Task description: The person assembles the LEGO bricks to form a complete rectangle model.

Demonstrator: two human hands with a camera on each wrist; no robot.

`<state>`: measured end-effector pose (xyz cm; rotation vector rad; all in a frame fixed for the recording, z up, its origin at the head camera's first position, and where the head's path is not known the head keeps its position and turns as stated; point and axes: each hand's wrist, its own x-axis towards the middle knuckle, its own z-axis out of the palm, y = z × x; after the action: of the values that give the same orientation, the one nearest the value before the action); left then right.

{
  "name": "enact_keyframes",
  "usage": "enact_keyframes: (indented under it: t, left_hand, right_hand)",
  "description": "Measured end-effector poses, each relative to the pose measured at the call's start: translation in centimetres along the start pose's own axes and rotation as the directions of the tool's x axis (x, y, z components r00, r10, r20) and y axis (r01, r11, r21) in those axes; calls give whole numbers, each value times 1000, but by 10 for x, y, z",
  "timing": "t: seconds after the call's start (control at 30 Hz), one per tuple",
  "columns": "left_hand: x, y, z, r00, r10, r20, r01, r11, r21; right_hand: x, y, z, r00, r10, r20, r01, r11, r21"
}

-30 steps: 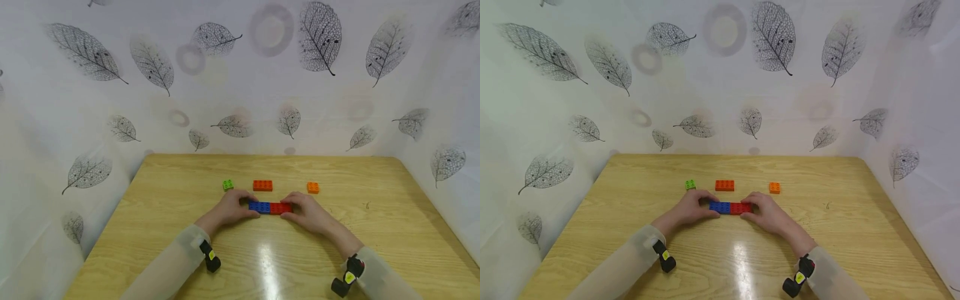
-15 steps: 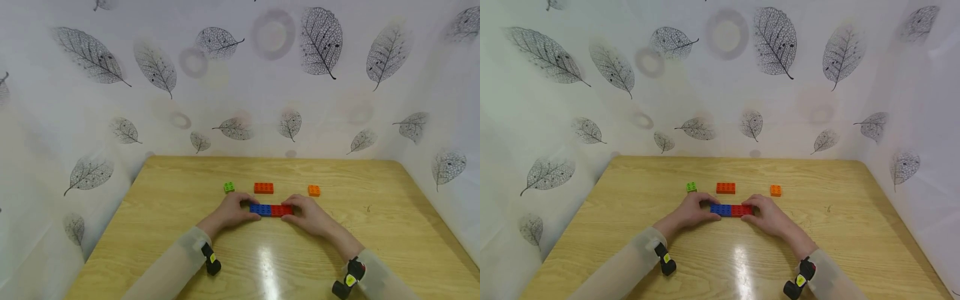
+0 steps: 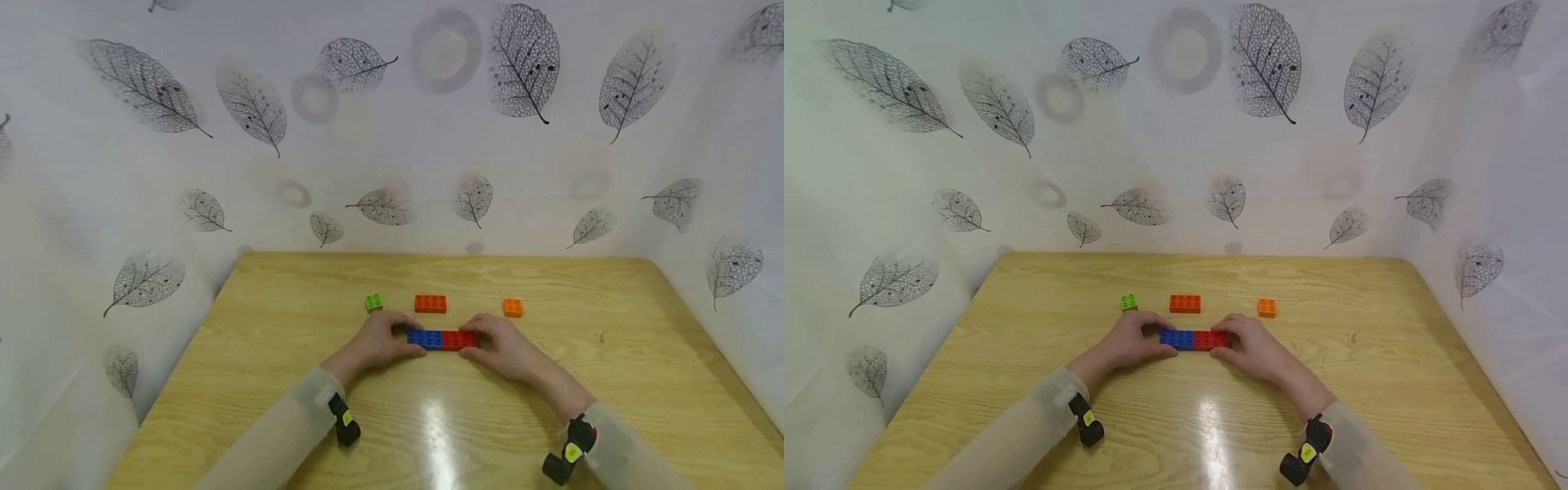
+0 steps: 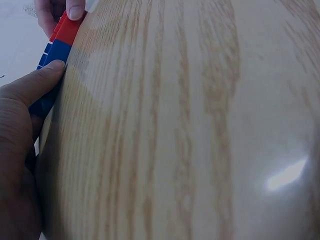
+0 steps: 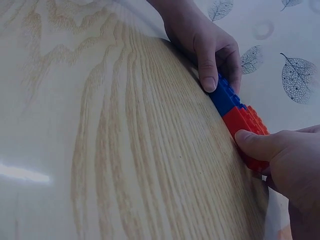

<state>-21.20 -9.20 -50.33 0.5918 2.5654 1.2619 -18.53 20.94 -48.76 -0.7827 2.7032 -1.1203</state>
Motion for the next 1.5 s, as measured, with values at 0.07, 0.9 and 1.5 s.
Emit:
enact_keyframes:
  t: [0.07, 0.9, 1.5]
  left_hand:
    - [0, 0, -1, 1000, 1, -2, -1, 1000, 1]
    - [0, 0, -1, 1000, -8, 2, 8, 1000, -7]
    - [0, -4, -2, 1000, 2, -3, -2, 1000, -1]
  right_hand:
    - [1, -1, -1, 1000, -4, 5, 4, 1000, -3]
    - [48, -4, -20, 1000, -7, -15, 8, 999, 47]
    - [81, 8, -1, 1000, 25, -3, -24, 997, 70]
